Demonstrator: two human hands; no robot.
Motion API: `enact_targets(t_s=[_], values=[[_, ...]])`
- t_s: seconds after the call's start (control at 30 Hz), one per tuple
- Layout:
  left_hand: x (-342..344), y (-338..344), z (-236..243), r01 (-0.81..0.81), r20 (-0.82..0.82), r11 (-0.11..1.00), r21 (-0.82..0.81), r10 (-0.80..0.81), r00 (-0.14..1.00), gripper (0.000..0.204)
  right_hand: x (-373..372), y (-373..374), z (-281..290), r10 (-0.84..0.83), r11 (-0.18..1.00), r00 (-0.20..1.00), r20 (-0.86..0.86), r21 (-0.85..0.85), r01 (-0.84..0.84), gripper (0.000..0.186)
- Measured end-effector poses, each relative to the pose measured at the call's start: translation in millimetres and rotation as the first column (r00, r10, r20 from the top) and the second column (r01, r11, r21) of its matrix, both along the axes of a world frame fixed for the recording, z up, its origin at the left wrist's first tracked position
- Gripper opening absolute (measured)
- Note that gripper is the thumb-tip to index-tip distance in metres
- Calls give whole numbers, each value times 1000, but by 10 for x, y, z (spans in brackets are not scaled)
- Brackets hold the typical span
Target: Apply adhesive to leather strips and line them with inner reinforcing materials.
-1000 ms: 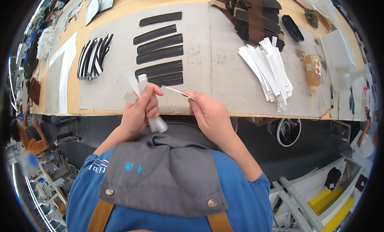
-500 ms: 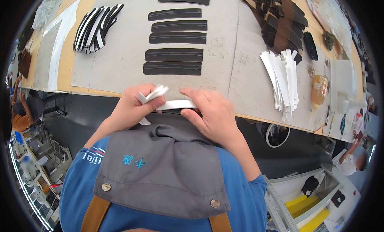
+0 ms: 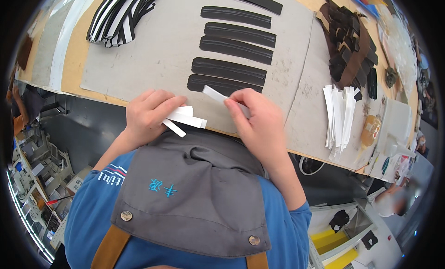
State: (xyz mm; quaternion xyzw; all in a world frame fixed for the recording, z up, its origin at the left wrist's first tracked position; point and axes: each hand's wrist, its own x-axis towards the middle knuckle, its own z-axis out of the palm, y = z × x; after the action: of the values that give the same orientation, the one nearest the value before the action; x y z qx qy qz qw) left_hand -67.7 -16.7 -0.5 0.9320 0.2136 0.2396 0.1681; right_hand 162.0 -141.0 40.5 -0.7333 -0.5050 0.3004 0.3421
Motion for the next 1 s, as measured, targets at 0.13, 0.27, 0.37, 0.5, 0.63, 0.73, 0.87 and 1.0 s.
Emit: enact_targets(t_s=[0.13,0.27,0.37,0.5,0.63,0.73,0.87,1.0], values=[[-5,87,-37,-15,28,999,47,14,1000,34,-138,253,-42,62,998,998,1,-18,-62,15],[-40,161,-122,36,14,995,88,-38,999,39,-157,382,-86,119,993,991,58,-34,-117,16],[-35,167,-144,20,29,996,83,-23,999,38,-154,429,-146,111,994,988,110,-31,-108,17],[-40,173,-194,27,23,997,73,-29,999,37,-129,460,-173,98,993,983,157,-74,-87,17],[-38,183,-174,36,8,996,78,-37,999,37,-126,483,-153,82,987,980,184,-154,-54,16],[-40,180,-189,36,4,996,82,-36,999,37,-132,490,-152,81,985,979,189,-164,-50,16],[-37,172,-192,28,13,995,100,-29,999,36,-151,491,-151,86,986,972,217,-159,-52,16],[-35,169,-170,27,15,996,86,-28,999,38,-148,476,-187,91,991,965,245,-114,-64,19]])
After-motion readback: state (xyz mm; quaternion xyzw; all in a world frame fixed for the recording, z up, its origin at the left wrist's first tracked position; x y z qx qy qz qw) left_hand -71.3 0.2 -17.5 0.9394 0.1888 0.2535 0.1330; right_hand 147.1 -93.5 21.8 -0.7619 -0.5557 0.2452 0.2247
